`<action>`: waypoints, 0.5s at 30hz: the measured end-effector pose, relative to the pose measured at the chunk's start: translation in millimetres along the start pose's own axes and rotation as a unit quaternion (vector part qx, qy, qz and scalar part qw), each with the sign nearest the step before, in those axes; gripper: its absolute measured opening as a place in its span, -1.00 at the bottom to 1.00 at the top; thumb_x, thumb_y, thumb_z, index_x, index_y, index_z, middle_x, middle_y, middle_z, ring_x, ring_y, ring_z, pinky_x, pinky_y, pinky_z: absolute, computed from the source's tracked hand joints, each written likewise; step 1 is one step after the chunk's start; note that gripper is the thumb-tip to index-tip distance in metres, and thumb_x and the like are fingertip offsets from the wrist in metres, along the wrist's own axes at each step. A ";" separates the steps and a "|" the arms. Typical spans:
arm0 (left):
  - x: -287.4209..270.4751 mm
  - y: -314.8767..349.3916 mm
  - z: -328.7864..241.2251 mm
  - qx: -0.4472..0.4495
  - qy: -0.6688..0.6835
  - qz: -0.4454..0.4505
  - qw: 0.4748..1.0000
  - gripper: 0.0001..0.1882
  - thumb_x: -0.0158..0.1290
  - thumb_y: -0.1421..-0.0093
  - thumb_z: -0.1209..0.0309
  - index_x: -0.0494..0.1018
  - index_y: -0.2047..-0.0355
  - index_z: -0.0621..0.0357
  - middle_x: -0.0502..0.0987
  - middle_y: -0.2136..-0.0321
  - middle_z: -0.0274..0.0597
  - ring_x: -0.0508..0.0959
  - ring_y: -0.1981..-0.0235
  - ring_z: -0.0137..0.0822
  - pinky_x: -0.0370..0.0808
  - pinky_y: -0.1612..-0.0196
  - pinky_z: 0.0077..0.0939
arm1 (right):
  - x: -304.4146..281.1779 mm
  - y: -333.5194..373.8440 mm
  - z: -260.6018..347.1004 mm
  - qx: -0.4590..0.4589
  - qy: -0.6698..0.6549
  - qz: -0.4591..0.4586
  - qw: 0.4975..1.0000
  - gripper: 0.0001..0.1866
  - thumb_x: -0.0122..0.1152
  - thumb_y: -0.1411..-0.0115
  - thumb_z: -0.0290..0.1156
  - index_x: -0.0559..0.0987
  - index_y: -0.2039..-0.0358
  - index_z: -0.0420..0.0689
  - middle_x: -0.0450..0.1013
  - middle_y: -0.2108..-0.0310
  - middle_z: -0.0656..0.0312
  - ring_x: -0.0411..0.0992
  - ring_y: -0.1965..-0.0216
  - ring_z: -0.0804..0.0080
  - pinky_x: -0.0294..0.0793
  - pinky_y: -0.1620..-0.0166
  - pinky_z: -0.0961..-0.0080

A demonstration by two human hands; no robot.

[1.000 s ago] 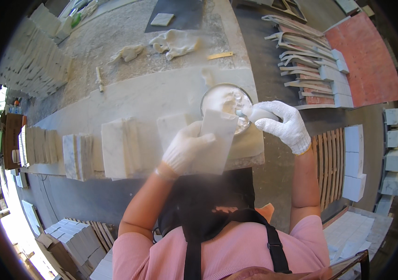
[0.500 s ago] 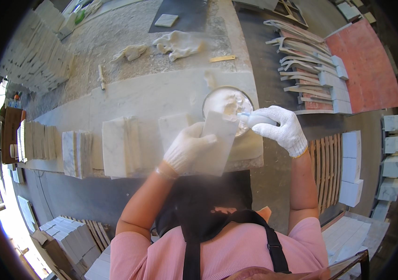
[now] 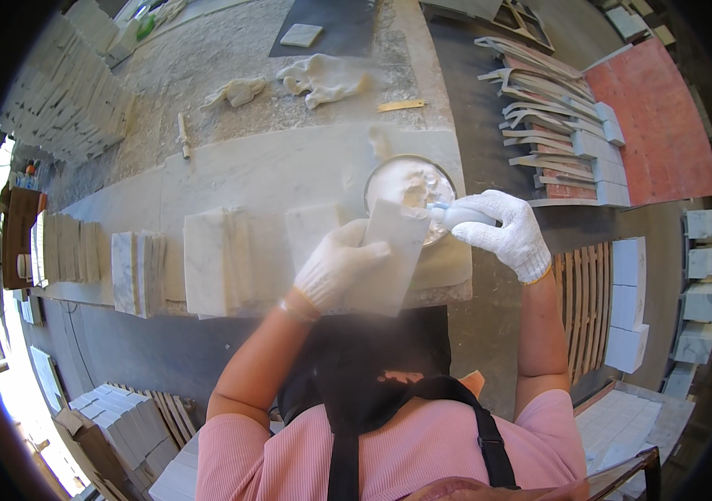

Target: The person applies a white paste to rectangular tiles using a small metal spatula and a green plastic scraper. They scoop paste from a metal bowl, spread it onto each tile, and place the treated tiles into a stack on the table.

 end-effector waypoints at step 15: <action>-0.5 -2.9 7.9 -0.003 0.033 0.002 0.999 -0.62 0.22 -0.34 0.40 0.58 -0.12 0.30 0.67 0.12 -0.32 0.59 0.17 -0.53 0.56 0.07 -0.55 | 3.2 -2.9 6.1 -0.041 0.013 -0.002 0.999 -0.76 0.49 -0.17 -0.41 0.81 0.13 -0.11 0.70 0.22 0.22 0.62 0.21 0.51 0.58 0.08 0.50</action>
Point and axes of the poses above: each hand's wrist, its own y-axis away from the middle knuckle, its own x-axis out of the palm, z = x × y, the point moved 7 cm from there along -y, towards the middle knuckle
